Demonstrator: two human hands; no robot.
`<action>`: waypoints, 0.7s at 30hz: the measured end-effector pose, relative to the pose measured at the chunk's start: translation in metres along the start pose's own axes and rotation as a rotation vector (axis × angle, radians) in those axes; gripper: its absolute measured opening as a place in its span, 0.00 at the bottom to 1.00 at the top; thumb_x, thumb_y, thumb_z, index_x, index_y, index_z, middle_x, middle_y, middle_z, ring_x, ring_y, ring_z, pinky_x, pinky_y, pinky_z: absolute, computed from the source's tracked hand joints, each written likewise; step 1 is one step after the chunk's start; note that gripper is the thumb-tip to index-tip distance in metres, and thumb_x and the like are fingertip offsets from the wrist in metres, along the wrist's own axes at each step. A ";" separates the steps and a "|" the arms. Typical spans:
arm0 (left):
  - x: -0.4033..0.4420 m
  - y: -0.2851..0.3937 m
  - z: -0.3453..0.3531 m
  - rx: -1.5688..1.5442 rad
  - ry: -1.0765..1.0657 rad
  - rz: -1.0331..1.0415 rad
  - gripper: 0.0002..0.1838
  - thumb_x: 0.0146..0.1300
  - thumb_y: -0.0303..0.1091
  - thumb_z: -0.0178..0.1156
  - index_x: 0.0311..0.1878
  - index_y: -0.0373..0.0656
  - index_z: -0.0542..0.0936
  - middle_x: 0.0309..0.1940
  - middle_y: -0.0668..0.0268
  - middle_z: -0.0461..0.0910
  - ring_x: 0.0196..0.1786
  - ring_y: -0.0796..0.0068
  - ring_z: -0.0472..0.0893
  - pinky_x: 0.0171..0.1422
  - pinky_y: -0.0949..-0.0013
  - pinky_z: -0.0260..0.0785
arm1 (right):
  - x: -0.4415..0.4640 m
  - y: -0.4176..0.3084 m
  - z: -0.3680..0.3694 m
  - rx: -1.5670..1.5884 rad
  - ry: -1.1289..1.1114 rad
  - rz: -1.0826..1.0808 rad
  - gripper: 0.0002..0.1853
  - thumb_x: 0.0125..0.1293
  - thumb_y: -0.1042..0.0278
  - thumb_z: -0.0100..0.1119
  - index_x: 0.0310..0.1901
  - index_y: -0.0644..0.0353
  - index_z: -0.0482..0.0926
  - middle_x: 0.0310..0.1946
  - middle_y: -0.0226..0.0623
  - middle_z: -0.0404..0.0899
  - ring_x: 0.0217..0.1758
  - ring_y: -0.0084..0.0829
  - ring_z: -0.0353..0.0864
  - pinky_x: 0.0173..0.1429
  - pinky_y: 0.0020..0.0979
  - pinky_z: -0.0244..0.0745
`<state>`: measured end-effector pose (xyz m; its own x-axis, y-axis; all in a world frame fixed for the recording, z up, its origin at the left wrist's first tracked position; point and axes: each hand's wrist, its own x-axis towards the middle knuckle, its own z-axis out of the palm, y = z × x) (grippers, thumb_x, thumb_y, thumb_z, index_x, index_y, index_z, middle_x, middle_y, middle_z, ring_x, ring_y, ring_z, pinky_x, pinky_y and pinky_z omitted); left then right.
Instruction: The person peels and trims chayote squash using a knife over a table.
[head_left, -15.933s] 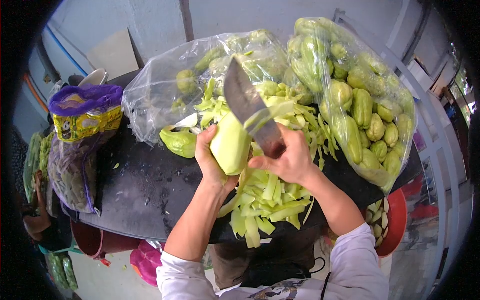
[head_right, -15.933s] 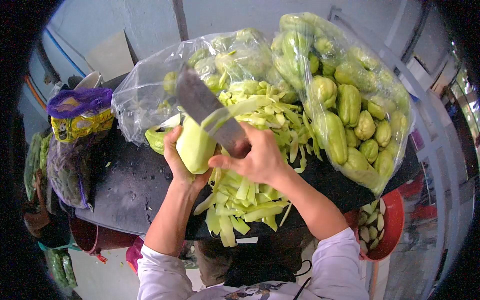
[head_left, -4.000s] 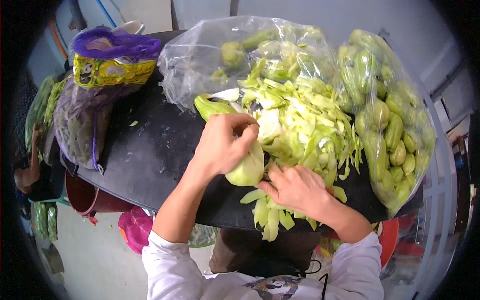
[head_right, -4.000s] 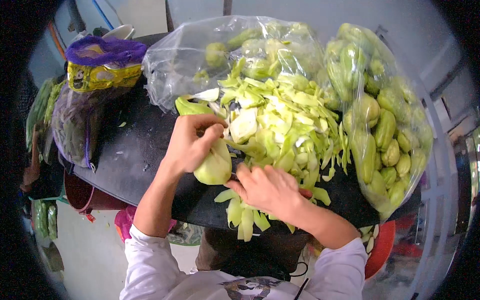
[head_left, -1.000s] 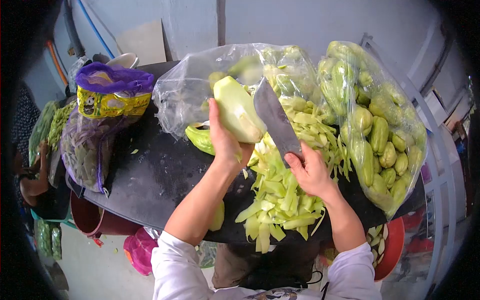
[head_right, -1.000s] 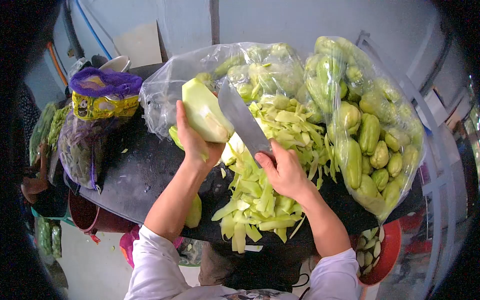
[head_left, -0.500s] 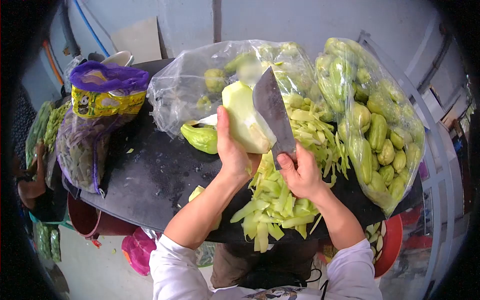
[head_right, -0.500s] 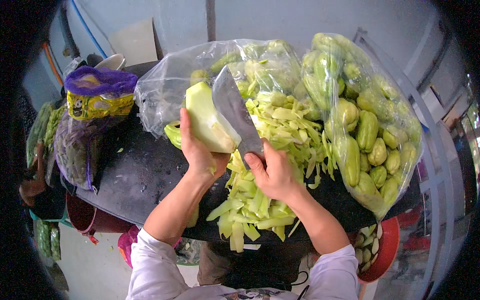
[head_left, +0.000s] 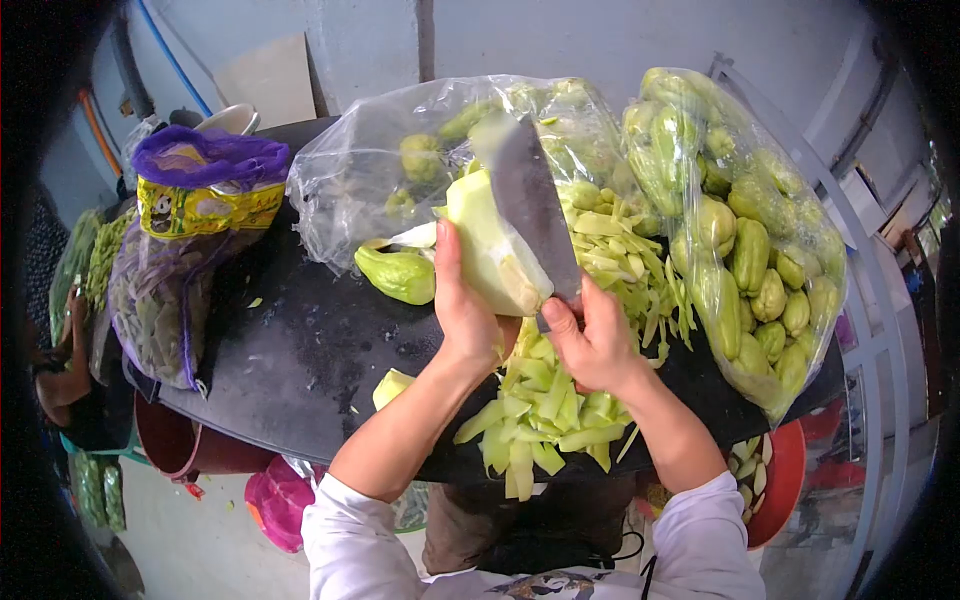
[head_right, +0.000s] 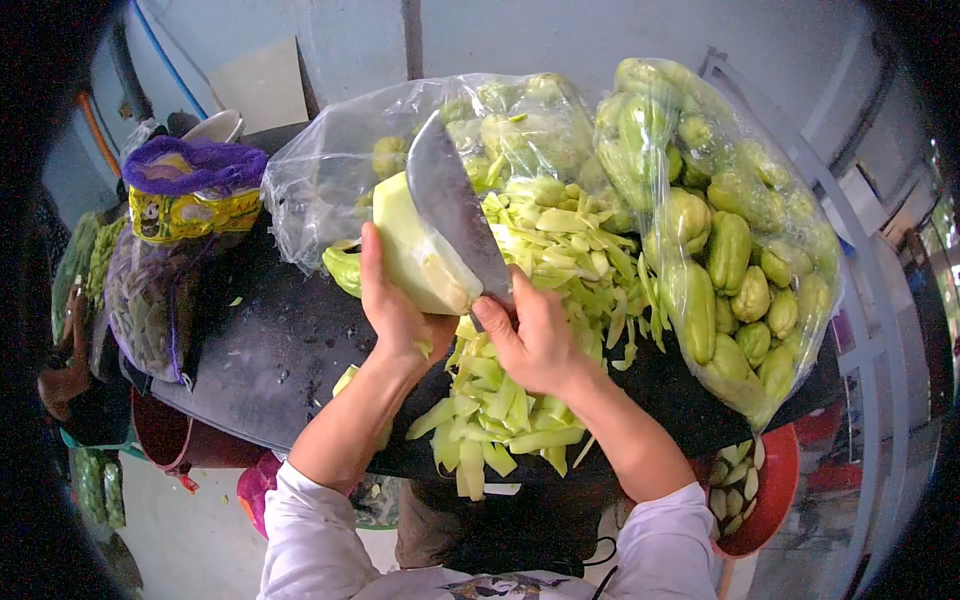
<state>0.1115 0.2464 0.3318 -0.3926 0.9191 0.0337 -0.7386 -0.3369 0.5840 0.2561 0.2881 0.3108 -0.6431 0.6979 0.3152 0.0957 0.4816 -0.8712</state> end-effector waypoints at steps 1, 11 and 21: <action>0.000 -0.002 -0.001 -0.004 -0.002 0.026 0.37 0.63 0.71 0.51 0.62 0.49 0.71 0.53 0.62 0.77 0.55 0.62 0.78 0.61 0.53 0.71 | -0.001 0.003 0.006 0.030 0.037 -0.042 0.19 0.75 0.58 0.53 0.50 0.69 0.72 0.27 0.41 0.80 0.27 0.28 0.76 0.33 0.32 0.72; -0.002 0.000 -0.006 -0.035 -0.055 0.005 0.36 0.65 0.69 0.50 0.63 0.48 0.71 0.54 0.62 0.77 0.57 0.61 0.78 0.62 0.53 0.71 | -0.002 0.008 0.008 -0.009 0.031 -0.036 0.18 0.75 0.58 0.54 0.49 0.68 0.72 0.25 0.37 0.78 0.26 0.24 0.73 0.31 0.31 0.69; 0.005 0.007 -0.013 -0.161 -0.103 -0.070 0.36 0.66 0.68 0.48 0.65 0.48 0.71 0.57 0.63 0.76 0.60 0.60 0.75 0.67 0.52 0.65 | 0.010 -0.005 -0.005 -0.017 0.108 -0.064 0.16 0.69 0.59 0.64 0.42 0.67 0.79 0.24 0.40 0.82 0.24 0.21 0.76 0.28 0.32 0.71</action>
<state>0.0975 0.2456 0.3257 -0.2851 0.9547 0.0855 -0.8433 -0.2922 0.4511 0.2525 0.2952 0.3201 -0.5632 0.7176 0.4097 0.0701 0.5355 -0.8416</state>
